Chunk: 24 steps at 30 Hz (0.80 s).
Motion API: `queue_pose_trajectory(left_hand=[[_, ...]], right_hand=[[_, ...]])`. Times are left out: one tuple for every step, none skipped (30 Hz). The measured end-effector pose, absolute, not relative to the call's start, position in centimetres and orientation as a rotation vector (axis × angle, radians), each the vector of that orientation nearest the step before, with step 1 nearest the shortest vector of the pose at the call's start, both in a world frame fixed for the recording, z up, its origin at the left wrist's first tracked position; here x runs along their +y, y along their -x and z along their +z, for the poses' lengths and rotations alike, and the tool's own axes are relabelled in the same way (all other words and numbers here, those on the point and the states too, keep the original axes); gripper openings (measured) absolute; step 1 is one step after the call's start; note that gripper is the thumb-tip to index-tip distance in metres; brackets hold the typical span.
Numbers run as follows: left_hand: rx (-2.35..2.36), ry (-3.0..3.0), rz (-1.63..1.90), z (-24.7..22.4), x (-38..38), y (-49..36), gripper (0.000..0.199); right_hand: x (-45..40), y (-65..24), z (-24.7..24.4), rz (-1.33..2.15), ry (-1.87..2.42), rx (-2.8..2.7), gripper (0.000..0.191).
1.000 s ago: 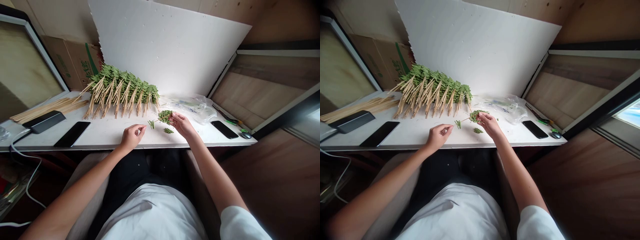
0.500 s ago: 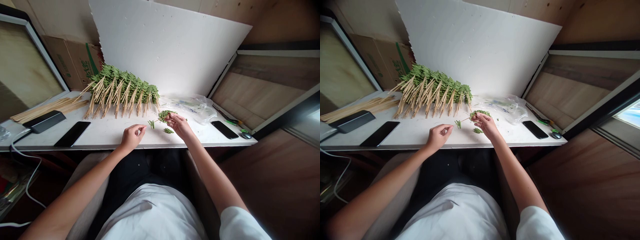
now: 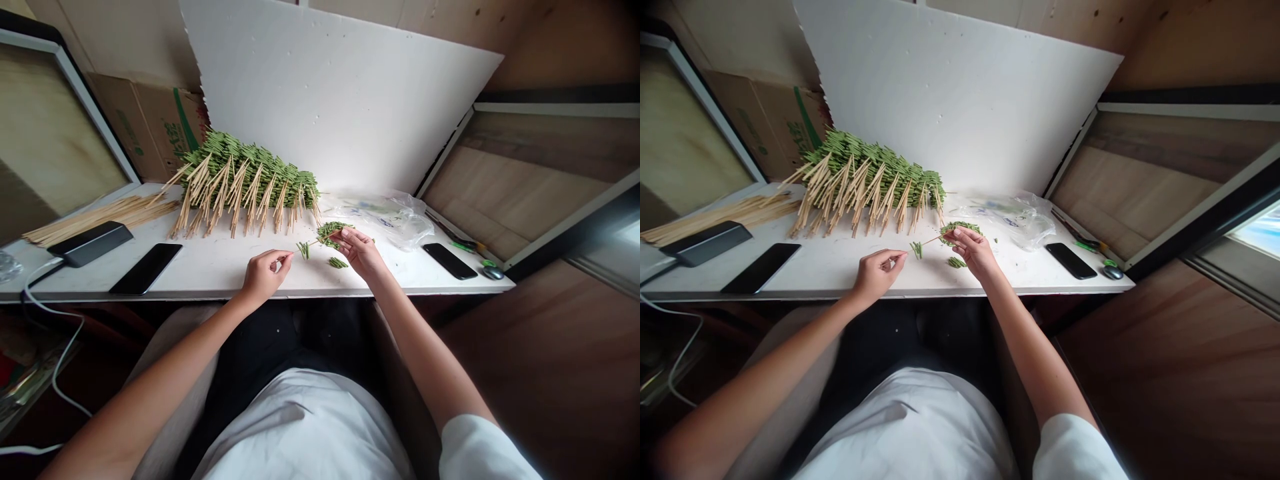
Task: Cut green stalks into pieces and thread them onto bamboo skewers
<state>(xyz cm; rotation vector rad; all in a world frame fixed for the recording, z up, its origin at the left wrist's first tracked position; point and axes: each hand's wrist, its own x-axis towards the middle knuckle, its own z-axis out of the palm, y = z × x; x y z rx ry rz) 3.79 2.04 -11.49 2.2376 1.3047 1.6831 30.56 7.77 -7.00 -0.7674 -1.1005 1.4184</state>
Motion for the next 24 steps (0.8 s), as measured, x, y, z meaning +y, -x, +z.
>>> queue_pose_trajectory(left_hand=[[1.299,-2.24,1.683,-11.42,2.01,-3.8,0.017],[1.293,-2.242,1.684,-11.36,1.97,-3.8,0.017],[1.289,-2.242,1.684,-11.29,1.93,-3.81,0.017],[1.287,-2.242,1.684,-11.22,1.88,-3.82,0.017],[1.29,-2.24,1.687,-11.16,1.84,-3.84,0.017],[1.295,-2.24,1.69,-11.1,1.81,-3.85,0.017],[1.299,-2.241,1.693,-11.07,1.79,-3.86,0.017],[1.303,-2.244,1.697,-11.04,1.77,-3.86,0.017],[1.303,-2.246,1.701,-11.03,1.77,-3.86,0.017],[1.302,-2.247,1.704,-11.02,1.78,-3.86,0.017],[1.302,-2.247,1.704,-11.02,1.79,-3.85,0.017],[1.303,-2.246,1.703,-11.02,1.8,-3.85,0.017],[1.306,-2.245,1.701,-11.02,1.81,-3.85,0.017],[1.308,-2.245,1.698,-11.02,1.81,-3.84,0.018],[1.311,-2.247,1.694,-11.01,1.81,-3.84,0.018],[1.311,-2.252,1.69,-11.01,1.82,-3.82,0.018],[1.31,-2.258,1.688,-11.02,1.81,-3.8,0.018],[1.31,-2.266,1.688,-11.02,1.81,-3.77,0.018],[1.311,-2.274,1.688,-11.03,1.81,-3.73,0.018],[1.314,-2.282,1.689,-11.04,1.82,-3.68,0.017],[1.318,-2.29,1.688,-11.05,1.82,-3.63,0.017],[1.32,-2.3,1.687,-11.06,1.82,-3.58,0.017],[1.323,-2.309,1.685,-11.07,1.82,-3.53,0.017],[1.326,-2.319,1.681,-11.07,1.82,-3.49,0.017]], right_hand=[[7.78,-30.55,-7.01,1.412,0.77,-1.094,0.039],[7.8,-30.54,-7.02,1.403,0.773,-1.088,0.038],[7.82,-30.52,-7.03,1.392,0.776,-1.083,0.038],[7.83,-30.51,-7.04,1.377,0.777,-1.078,0.038],[7.84,-30.49,-7.03,1.363,0.777,-1.074,0.037],[7.84,-30.47,-7.02,1.352,0.776,-1.071,0.037],[7.83,-30.44,-7.0,1.345,0.772,-1.068,0.037],[7.81,-30.4,-6.98,1.343,0.767,-1.063,0.037],[7.8,-30.37,-6.96,1.345,0.759,-1.059,0.037],[7.78,-30.33,-6.95,1.35,0.752,-1.055,0.037],[7.77,-30.3,-6.94,1.353,0.746,-1.053,0.037],[7.76,-30.28,-6.93,1.354,0.743,-1.052,0.038],[7.76,-30.27,-6.94,1.353,0.744,-1.055,0.038],[7.76,-30.27,-6.94,1.35,0.75,-1.06,0.038],[7.76,-30.29,-6.94,1.345,0.757,-1.068,0.038],[7.76,-30.31,-6.95,1.339,0.764,-1.076,0.038],[7.77,-30.33,-6.95,1.333,0.768,-1.084,0.038],[7.76,-30.36,-6.94,1.328,0.769,-1.09,0.038],[7.76,-30.38,-6.92,1.325,0.768,-1.094,0.038],[7.76,-30.41,-6.9,1.322,0.767,-1.095,0.038],[7.75,-30.44,-6.87,1.318,0.765,-1.095,0.038],[7.74,-30.48,-6.83,1.315,0.763,-1.093,0.038],[7.73,-30.52,-6.79,1.311,0.762,-1.092,0.037],[7.72,-30.58,-6.74,1.306,0.764,-1.095,0.036]])
